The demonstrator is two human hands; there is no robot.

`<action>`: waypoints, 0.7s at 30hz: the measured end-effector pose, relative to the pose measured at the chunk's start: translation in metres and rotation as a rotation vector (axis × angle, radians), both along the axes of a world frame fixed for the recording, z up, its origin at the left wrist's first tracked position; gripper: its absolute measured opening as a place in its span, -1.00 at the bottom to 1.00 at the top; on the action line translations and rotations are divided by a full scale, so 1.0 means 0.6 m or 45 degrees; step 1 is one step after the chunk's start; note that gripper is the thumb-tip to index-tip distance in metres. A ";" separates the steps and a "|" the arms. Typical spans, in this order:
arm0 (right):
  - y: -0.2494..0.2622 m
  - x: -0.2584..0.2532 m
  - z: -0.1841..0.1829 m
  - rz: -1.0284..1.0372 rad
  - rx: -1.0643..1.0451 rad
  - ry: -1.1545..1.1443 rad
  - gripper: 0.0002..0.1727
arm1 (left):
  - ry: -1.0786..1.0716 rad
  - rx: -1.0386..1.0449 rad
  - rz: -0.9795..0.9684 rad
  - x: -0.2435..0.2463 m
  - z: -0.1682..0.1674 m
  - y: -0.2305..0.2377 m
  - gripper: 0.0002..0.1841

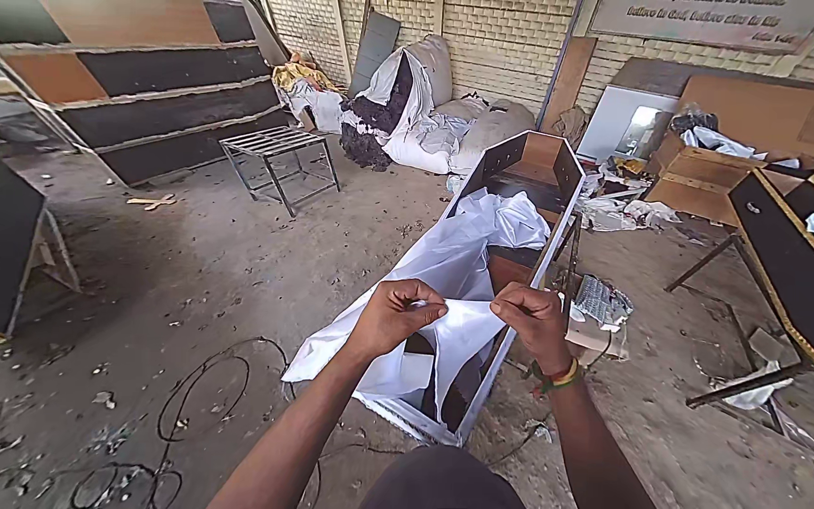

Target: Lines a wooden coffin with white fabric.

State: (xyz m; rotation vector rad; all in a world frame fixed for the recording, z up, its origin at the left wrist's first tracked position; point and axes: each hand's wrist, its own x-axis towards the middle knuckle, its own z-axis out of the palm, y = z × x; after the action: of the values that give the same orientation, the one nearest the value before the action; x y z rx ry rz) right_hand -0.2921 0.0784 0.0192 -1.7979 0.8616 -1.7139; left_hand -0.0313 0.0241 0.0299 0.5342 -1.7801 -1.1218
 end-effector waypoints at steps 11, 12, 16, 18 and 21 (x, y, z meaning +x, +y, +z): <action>0.001 -0.004 -0.017 -0.202 0.227 0.198 -0.76 | -0.574 -0.544 0.241 -0.009 -0.002 -0.033 -0.69; 0.000 -0.002 -0.020 -0.260 0.244 0.217 -0.73 | -0.619 -0.610 0.279 -0.017 -0.003 -0.033 -0.71; -0.017 -0.001 -0.024 -0.528 0.336 0.424 -0.75 | -0.936 -0.536 0.364 -0.053 0.007 -0.034 -0.72; -0.048 -0.008 0.001 -0.654 0.503 0.667 -0.74 | -1.158 -0.415 0.374 -0.082 0.026 -0.059 -0.70; -0.121 -0.036 0.043 -0.752 0.684 0.840 -0.65 | -1.366 -0.494 0.537 -0.132 0.048 -0.124 -0.68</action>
State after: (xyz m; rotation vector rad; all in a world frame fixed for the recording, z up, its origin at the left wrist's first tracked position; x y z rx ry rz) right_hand -0.3137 0.0059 0.0452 -1.8173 2.0664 -0.9670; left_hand -0.1102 -0.0504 0.0588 1.3450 -2.5043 -0.1170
